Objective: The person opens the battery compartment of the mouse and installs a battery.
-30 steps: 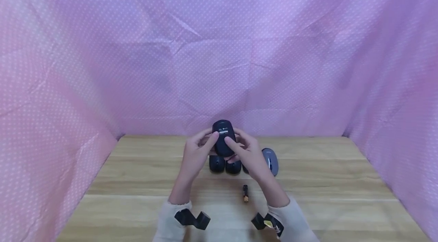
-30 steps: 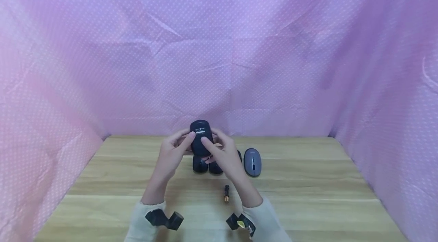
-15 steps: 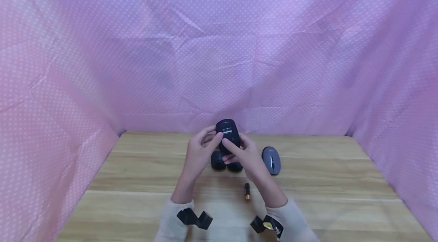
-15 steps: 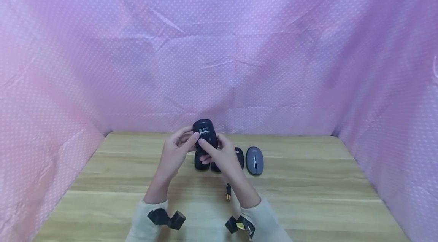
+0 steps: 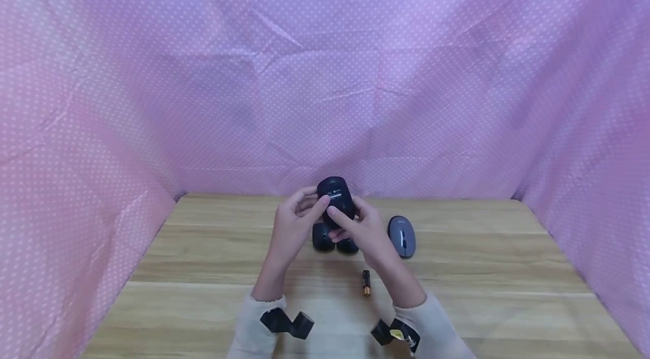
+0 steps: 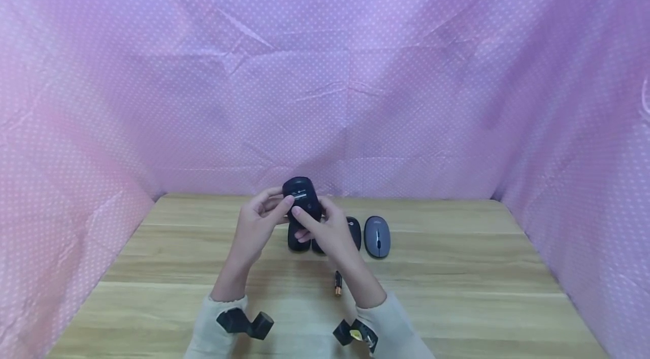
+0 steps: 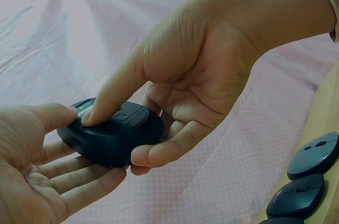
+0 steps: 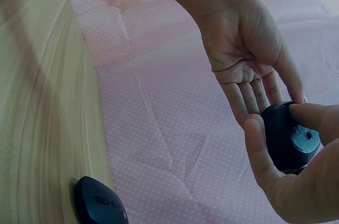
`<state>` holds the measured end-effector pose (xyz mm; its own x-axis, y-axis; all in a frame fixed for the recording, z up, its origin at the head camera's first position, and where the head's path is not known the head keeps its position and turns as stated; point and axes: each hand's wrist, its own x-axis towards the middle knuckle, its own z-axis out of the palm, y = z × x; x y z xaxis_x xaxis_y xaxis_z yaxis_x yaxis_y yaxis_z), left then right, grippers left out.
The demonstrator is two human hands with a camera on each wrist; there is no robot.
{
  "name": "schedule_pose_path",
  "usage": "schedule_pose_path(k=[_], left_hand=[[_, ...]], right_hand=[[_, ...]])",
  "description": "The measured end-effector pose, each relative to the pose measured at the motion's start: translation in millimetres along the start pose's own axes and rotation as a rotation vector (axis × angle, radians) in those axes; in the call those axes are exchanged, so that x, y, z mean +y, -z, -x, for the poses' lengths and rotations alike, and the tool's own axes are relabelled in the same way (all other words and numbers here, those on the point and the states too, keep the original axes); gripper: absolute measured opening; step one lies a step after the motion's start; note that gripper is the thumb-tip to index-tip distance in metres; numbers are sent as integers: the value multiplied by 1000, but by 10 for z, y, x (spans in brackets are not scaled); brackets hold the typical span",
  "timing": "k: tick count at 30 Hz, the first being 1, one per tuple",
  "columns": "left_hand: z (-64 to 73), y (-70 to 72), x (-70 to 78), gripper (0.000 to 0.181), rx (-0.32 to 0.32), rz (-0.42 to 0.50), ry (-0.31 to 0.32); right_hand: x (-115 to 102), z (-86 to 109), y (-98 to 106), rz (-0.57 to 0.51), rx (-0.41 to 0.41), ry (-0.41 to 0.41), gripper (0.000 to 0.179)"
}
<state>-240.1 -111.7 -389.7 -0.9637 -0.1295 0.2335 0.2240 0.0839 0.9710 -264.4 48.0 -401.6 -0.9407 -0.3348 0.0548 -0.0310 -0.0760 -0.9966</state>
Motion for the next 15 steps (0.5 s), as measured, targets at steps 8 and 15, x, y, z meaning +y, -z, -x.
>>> schedule_pose_path(k=[8, 15], left_hand=[[-10, 6, -19, 28, 9, 16, -13], [-22, 10, -20, 28, 28, 11, -18]], right_hand=[[8, 4, 13, 41, -14, 15, 41], [4, 13, 12, 56, -25, 35, 45]])
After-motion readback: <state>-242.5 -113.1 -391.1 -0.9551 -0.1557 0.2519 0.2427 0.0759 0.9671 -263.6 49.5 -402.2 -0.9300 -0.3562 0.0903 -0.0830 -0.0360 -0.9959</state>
